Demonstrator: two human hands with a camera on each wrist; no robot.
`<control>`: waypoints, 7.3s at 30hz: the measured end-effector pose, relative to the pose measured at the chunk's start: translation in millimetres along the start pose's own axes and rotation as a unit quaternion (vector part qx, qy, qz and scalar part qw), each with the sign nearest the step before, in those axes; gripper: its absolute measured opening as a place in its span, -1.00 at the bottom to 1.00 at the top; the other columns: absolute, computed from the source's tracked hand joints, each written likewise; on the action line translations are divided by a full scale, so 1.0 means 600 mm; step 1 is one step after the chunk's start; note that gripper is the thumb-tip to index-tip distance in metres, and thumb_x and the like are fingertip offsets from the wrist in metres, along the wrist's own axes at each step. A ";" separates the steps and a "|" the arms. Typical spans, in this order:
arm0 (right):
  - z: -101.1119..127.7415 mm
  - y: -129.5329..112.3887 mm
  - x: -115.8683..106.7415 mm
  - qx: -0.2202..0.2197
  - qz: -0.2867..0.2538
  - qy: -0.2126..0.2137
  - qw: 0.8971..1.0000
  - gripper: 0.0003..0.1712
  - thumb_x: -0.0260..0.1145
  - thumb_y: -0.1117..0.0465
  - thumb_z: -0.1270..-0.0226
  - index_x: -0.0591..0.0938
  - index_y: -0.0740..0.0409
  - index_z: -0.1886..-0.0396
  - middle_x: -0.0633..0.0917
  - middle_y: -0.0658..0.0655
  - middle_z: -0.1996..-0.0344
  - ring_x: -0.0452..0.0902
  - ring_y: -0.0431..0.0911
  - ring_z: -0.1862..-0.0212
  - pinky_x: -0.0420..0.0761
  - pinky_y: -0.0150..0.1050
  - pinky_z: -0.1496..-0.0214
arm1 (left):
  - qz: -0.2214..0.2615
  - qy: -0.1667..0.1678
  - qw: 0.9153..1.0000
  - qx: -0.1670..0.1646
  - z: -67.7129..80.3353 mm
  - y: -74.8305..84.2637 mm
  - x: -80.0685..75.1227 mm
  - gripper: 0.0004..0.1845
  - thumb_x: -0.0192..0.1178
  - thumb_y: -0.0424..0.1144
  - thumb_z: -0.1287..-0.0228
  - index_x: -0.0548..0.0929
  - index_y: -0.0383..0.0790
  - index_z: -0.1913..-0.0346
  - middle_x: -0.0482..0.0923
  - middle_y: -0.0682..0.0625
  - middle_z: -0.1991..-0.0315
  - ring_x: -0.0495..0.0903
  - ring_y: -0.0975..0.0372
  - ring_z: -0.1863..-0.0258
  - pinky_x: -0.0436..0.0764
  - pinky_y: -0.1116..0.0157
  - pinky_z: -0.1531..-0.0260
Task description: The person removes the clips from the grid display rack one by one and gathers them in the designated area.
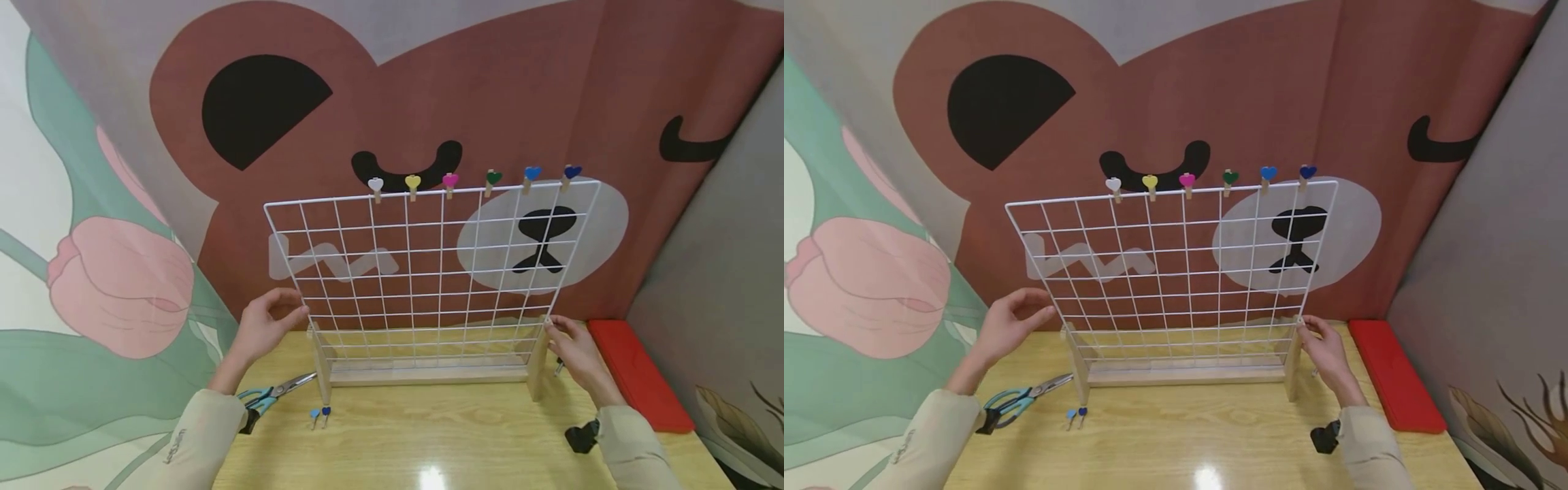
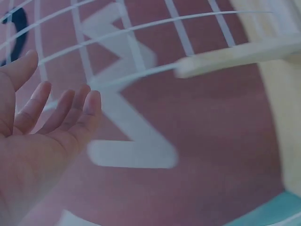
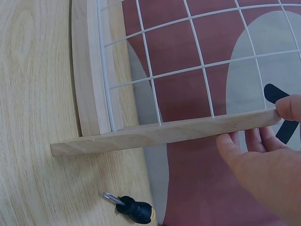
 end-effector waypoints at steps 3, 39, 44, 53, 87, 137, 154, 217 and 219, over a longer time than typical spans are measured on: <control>-0.001 -0.001 -0.001 0.000 0.001 -0.001 1.000 -0.39 -0.06 0.10 -0.55 0.17 0.53 -0.32 0.28 0.35 -0.17 0.30 -0.55 0.14 0.47 -0.55 0.08 | -0.001 -0.003 1.000 0.018 -0.014 0.033 -0.014 -0.61 0.29 -0.14 -0.27 0.57 -0.26 -0.09 0.60 -0.16 0.02 0.64 0.05 0.13 0.61 0.27 0.28; -0.004 0.000 -0.003 -0.003 -0.004 -0.002 1.000 -0.41 -0.06 0.12 -0.55 0.18 0.54 -0.31 0.28 0.35 -0.17 0.31 -0.54 0.15 0.48 -0.53 0.08 | -0.002 0.012 0.991 0.133 -0.156 0.299 -0.071 -0.61 0.33 -0.16 -0.22 0.58 -0.18 -0.08 0.60 0.01 0.02 0.62 0.23 0.05 0.57 0.21 0.10; -0.002 -0.001 -0.003 -0.007 -0.008 0.000 1.000 -0.41 -0.06 0.12 -0.55 0.18 0.55 -0.30 0.28 0.36 -0.16 0.31 -0.54 0.15 0.48 -0.52 0.07 | -0.013 0.013 0.992 0.126 -0.171 0.310 -0.068 -0.63 0.33 -0.15 -0.22 0.60 -0.16 -0.07 0.61 0.02 0.00 0.58 0.23 0.02 0.53 0.19 0.07; -0.005 -0.008 -0.005 -0.006 -0.012 0.003 1.000 -0.40 -0.06 0.12 -0.55 0.17 0.54 -0.32 0.29 0.34 -0.16 0.33 -0.52 0.13 0.49 -0.54 0.07 | -0.060 -0.014 0.991 0.122 -0.197 0.324 -0.053 -0.48 0.27 -0.07 -0.27 0.51 -0.13 -0.26 0.51 0.00 -0.21 0.40 0.20 -0.25 0.39 0.15 -0.19; 0.016 -0.018 -0.015 0.006 -0.003 -0.009 1.000 -0.34 -0.07 0.02 -0.55 0.15 0.47 -0.36 0.26 0.31 -0.21 0.33 -0.37 0.01 0.50 -0.51 0.02 | -0.030 -0.016 0.994 0.104 -0.207 0.359 -0.037 -0.87 0.27 -0.24 -0.29 0.73 -0.21 0.20 0.71 -0.07 0.36 0.63 0.28 0.33 0.45 0.35 0.34; 0.016 -0.011 -0.005 0.006 0.000 -0.013 1.000 -0.34 -0.05 0.04 -0.55 0.16 0.50 -0.35 0.26 0.35 -0.23 0.29 -0.52 0.10 0.48 -0.53 0.04 | 0.124 -0.052 0.980 0.144 -0.081 0.181 0.011 -0.85 0.25 -0.29 -0.29 0.71 -0.28 0.15 0.65 -0.04 0.35 0.57 0.15 0.48 0.51 0.36 0.52; 0.014 -0.007 -0.006 -0.011 -0.023 -0.010 1.000 -0.39 -0.04 0.12 -0.54 0.16 0.54 -0.31 0.28 0.30 -0.13 0.31 -0.52 0.12 0.48 -0.56 0.10 | 0.134 -0.074 0.988 0.033 -0.022 0.052 0.096 -0.85 0.26 -0.26 -0.29 0.71 -0.28 0.17 0.67 -0.05 0.38 0.62 0.18 0.47 0.56 0.34 0.50; 0.014 -0.007 -0.007 -0.011 -0.009 -0.003 1.000 -0.39 -0.05 0.11 -0.55 0.17 0.53 -0.32 0.28 0.35 -0.17 0.31 -0.52 0.13 0.48 -0.57 0.10 | -0.042 -0.019 0.976 -0.213 0.211 -0.297 0.186 -0.93 0.33 -0.40 -0.12 0.67 -0.38 0.38 0.63 -0.01 0.50 0.55 0.27 0.51 0.52 0.38 0.48; 0.014 -0.007 -0.007 -0.010 -0.010 -0.001 1.000 -0.40 -0.05 0.12 -0.55 0.17 0.53 -0.32 0.29 0.34 -0.16 0.31 -0.53 0.13 0.48 -0.57 0.11 | -0.049 -0.021 0.975 -0.215 0.211 -0.295 0.188 -0.93 0.32 -0.39 -0.13 0.68 -0.37 0.38 0.63 -0.01 0.48 0.55 0.27 0.49 0.52 0.35 0.45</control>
Point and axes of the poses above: each hand's wrist, its own z-axis away from the middle knuckle, its own x-axis out of the palm, y = z × x, the point moved 2 cm from there along -z, towards the middle knuckle
